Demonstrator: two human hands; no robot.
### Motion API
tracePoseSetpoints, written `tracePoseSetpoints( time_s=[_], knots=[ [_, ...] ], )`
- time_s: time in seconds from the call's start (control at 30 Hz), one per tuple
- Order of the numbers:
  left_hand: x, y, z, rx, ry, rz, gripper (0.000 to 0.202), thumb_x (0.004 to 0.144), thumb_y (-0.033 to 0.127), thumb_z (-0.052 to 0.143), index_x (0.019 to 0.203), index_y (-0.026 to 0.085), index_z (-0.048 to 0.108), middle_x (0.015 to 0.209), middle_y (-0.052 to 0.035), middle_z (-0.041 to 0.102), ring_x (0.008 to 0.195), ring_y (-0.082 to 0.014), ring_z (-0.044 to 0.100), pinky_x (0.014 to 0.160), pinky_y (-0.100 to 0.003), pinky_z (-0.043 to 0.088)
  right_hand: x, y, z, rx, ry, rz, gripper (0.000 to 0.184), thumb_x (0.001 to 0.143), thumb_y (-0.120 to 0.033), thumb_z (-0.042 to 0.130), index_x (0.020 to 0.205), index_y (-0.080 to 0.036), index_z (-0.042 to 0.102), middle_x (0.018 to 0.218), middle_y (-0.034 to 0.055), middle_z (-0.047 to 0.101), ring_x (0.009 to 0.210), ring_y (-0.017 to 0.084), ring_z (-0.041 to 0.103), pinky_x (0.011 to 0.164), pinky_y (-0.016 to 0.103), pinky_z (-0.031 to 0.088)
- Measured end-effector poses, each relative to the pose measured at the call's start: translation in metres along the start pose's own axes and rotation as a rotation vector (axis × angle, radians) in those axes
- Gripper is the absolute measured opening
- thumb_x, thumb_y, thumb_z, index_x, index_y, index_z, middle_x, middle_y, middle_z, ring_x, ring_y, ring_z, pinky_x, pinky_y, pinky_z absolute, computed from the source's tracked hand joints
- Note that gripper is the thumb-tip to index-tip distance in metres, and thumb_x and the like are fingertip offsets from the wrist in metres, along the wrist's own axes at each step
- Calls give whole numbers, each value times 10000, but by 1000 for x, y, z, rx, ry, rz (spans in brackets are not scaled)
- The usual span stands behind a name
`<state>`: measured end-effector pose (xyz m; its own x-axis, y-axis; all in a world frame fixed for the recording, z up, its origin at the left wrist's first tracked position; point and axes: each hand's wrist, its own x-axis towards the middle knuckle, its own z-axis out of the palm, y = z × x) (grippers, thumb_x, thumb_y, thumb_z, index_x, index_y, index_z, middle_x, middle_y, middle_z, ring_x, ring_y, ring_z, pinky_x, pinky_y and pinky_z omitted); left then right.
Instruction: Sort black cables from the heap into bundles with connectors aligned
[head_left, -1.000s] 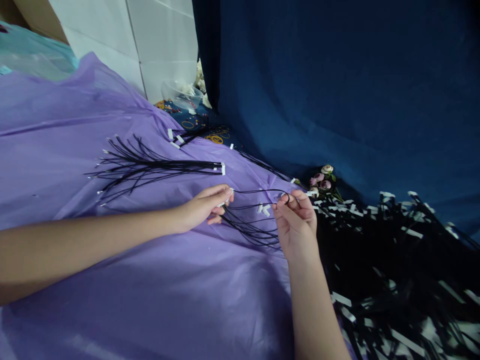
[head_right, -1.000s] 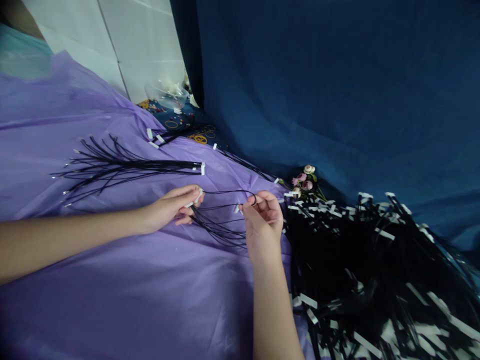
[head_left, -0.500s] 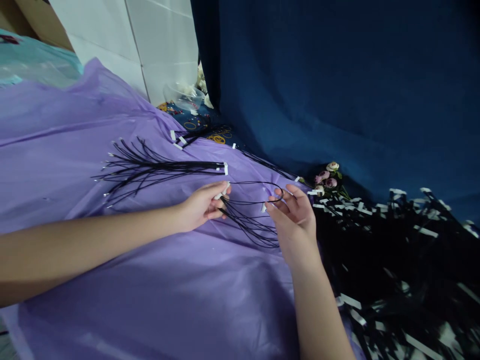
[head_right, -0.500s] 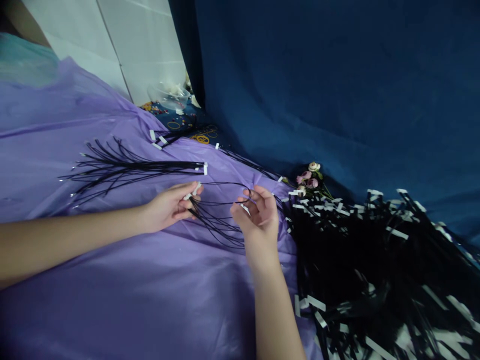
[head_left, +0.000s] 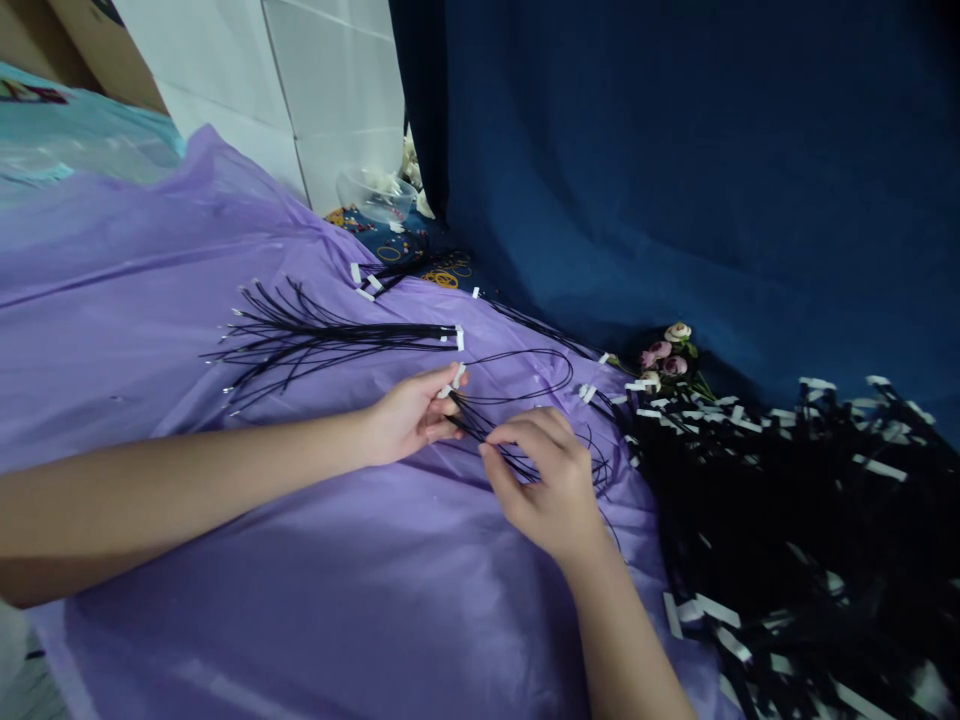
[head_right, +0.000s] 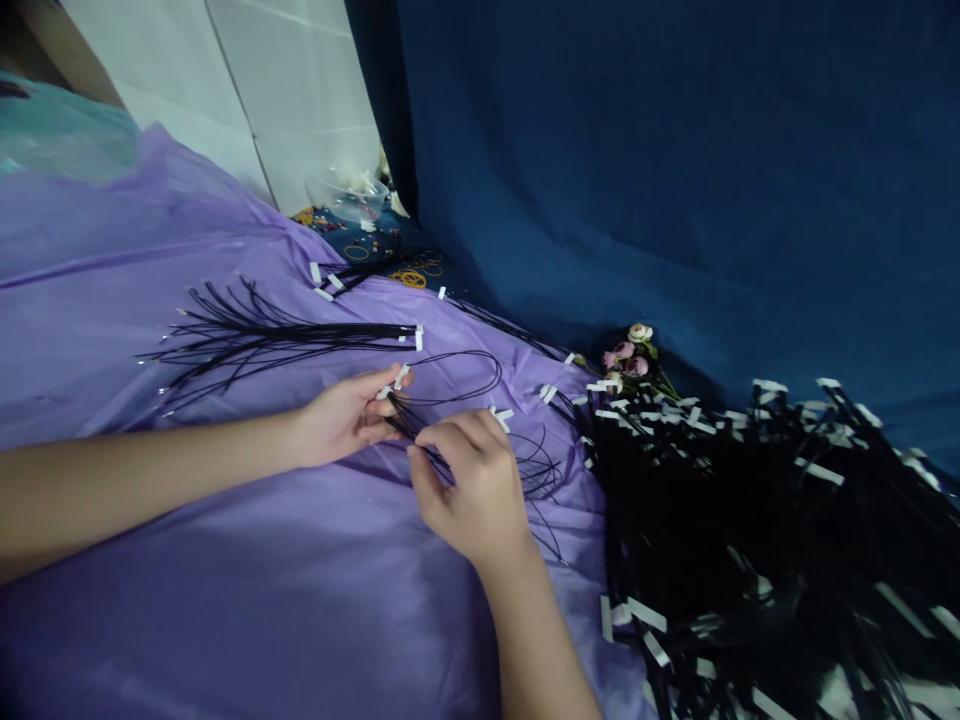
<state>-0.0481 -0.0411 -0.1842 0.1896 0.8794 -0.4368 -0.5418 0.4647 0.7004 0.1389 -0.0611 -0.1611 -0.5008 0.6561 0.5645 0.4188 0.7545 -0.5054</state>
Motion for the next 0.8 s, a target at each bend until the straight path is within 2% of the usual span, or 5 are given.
tracePoseSetpoints(
  time_s=[0.1, 0.23, 0.53, 0.8],
  knots=[
    [-2, -3, 1, 37, -57, 15, 212, 852, 397, 580, 835, 190, 537, 517, 82, 320, 416, -55, 322, 433, -154, 394, -2, 2, 7, -8, -23, 17, 61, 863, -185, 552, 871, -207, 609, 834, 46, 644, 829, 195, 581, 792, 344, 456],
    [-5, -5, 3, 116, -152, 74, 234, 856, 387, 579, 793, 168, 529, 584, 66, 337, 435, -45, 289, 372, -142, 304, -2, 4, 10, 3, -21, 86, 95, 885, -197, 532, 921, -189, 620, 876, 69, 636, 851, 194, 585, 793, 326, 465],
    [-8, -9, 6, 244, -258, 104, 278, 884, 437, 523, 784, 182, 478, 564, 80, 269, 436, -54, 253, 377, -151, 332, -2, 3, 11, -52, -33, 193, 116, 898, -200, 502, 912, -192, 617, 882, 57, 633, 795, 172, 592, 688, 277, 452],
    [-9, -13, 5, 305, -316, 155, 289, 876, 466, 524, 810, 192, 458, 641, 68, 297, 462, -55, 271, 377, -162, 370, -2, 6, 12, -42, -112, 222, 185, 905, -227, 504, 1041, -202, 627, 1032, 85, 649, 944, 214, 611, 832, 335, 488]
  ],
)
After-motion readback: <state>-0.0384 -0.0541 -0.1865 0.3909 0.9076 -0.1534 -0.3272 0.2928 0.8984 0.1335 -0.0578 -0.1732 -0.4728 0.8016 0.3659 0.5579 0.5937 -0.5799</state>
